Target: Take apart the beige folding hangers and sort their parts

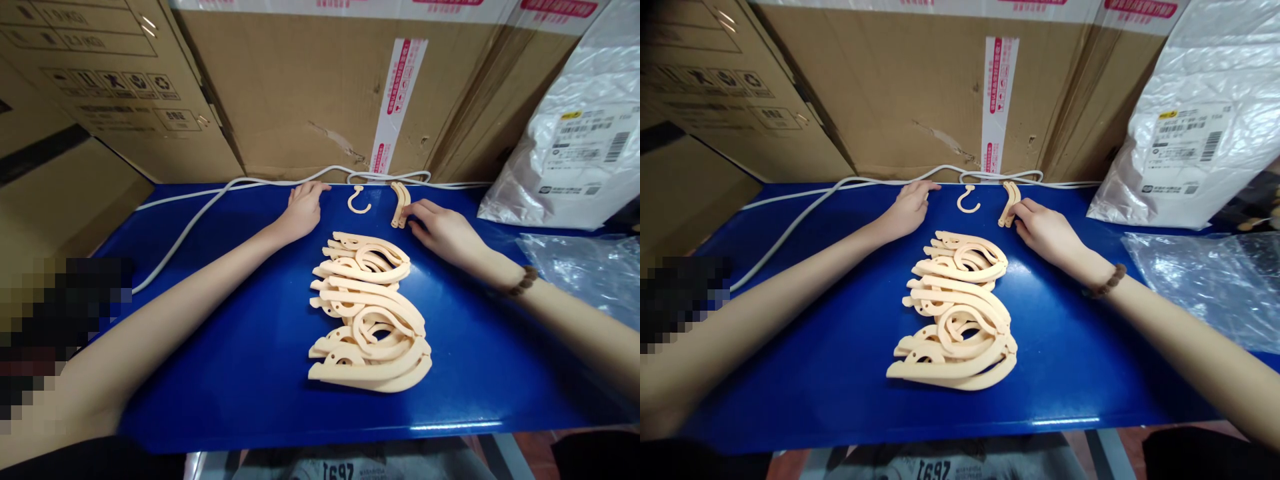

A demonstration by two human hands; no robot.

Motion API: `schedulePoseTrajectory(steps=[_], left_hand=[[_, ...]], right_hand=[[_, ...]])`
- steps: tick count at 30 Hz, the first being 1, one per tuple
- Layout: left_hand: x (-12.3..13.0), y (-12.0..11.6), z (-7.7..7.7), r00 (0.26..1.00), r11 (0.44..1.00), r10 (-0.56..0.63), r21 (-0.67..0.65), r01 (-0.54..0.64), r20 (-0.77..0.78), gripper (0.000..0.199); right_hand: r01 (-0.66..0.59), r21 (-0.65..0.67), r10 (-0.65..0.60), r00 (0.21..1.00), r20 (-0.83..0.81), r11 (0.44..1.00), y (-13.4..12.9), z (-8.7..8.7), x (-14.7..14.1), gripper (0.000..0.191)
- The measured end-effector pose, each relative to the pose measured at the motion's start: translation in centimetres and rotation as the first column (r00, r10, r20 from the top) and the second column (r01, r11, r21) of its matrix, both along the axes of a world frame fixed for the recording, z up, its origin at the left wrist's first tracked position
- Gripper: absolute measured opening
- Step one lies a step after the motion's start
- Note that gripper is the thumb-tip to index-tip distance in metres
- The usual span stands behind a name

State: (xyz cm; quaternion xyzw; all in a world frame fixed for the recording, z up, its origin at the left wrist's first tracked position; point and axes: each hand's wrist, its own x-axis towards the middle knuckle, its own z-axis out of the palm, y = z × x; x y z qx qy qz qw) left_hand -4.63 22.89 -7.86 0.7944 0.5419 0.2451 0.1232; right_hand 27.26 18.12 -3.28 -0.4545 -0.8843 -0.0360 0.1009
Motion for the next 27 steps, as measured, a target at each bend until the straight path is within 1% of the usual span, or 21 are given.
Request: schedulePoseTrajectory(steps=[3, 5, 7, 8, 9, 10, 11, 13, 14, 15, 18, 20, 24, 26, 27], left_hand=[[0.2, -0.9, 0.7, 1.0, 1.0, -0.016, 0.016, 0.016, 0.024, 0.055], [0.5, -1.7, 1.8, 0.997, 0.998, -0.058, 0.029, 0.057, 0.041, 0.049], [0.9, -2.6, 3.2, 0.987, 0.989, -0.146, 0.022, 0.145, 0.061, 0.043], [1.1, -3.0, 4.0, 0.976, 0.979, -0.205, -0.001, 0.206, 0.077, 0.04], [1.2, -3.4, 4.8, 0.954, 0.957, -0.278, -0.054, 0.285, 0.113, 0.04], [1.3, -3.7, 5.5, 0.93, 0.925, -0.337, -0.134, 0.357, 0.149, 0.041], [1.3, -3.9, 6.0, 0.905, 0.88, -0.387, -0.22, 0.42, 0.178, 0.043], [1.3, -4.0, 6.6, 0.872, 0.798, -0.444, -0.35, 0.49, 0.209, 0.047], [1.2, -3.9, 6.7, 0.868, 0.779, -0.451, -0.383, 0.497, 0.208, 0.046], [1.1, -3.8, 6.7, 0.871, 0.775, -0.447, -0.399, 0.491, 0.204, 0.045], [1.0, -3.3, 6.4, 0.892, 0.799, -0.403, -0.395, 0.452, 0.205, 0.041], [0.9, -3.0, 6.3, 0.898, 0.814, -0.386, -0.38, 0.439, 0.209, 0.038], [1.1, -3.0, 6.6, 0.907, 0.818, -0.345, -0.396, 0.417, 0.242, 0.03], [1.4, -3.1, 7.1, 0.902, 0.812, -0.28, -0.421, 0.405, 0.328, 0.028], [1.6, -3.2, 7.4, 0.889, 0.811, -0.212, -0.435, 0.391, 0.405, 0.029]], right_hand=[[-0.011, 0.017, 0.011, 1.0, -0.004, 1.0, -0.4, 0.5, -0.4, 0.03], [-0.026, 0.052, 0.028, 0.999, -0.024, 0.998, -0.8, 1.2, -1.0, 0.03], [-0.045, 0.058, 0.049, 0.997, -0.064, 0.997, -1.3, 2.0, -1.7, 0.028], [-0.056, 0.035, 0.059, 0.995, -0.086, 0.998, -1.6, 2.3, -2.2, 0.027], [-0.071, -0.004, 0.07, 0.992, -0.106, 0.997, -1.9, 2.6, -2.7, 0.028], [-0.092, -0.055, 0.085, 0.989, -0.121, 0.994, -2.2, 2.8, -3.2, 0.032], [-0.114, -0.109, 0.1, 0.987, -0.127, 0.987, -2.4, 2.9, -3.6, 0.035], [-0.142, -0.197, 0.12, 0.986, -0.12, 0.97, -2.7, 2.9, -4.4, 0.039], [-0.147, -0.222, 0.124, 0.986, -0.113, 0.964, -2.7, 2.9, -4.7, 0.038], [-0.146, -0.234, 0.123, 0.986, -0.109, 0.961, -2.7, 2.8, -4.9, 0.036], [-0.122, -0.24, 0.098, 0.989, -0.111, 0.963, -2.2, 2.7, -5.3, 0.028], [-0.112, -0.257, 0.082, 0.989, -0.123, 0.96, -1.9, 2.6, -5.4, 0.026], [-0.156, -0.264, 0.106, 0.976, -0.192, 0.952, -1.6, 2.6, -5.7, 0.026], [-0.154, -0.23, 0.097, 0.965, -0.243, 0.961, -1.7, 2.9, -5.9, 0.026], [-0.142, -0.198, 0.084, 0.958, -0.273, 0.97, -1.7, 3.3, -6.1, 0.026]])
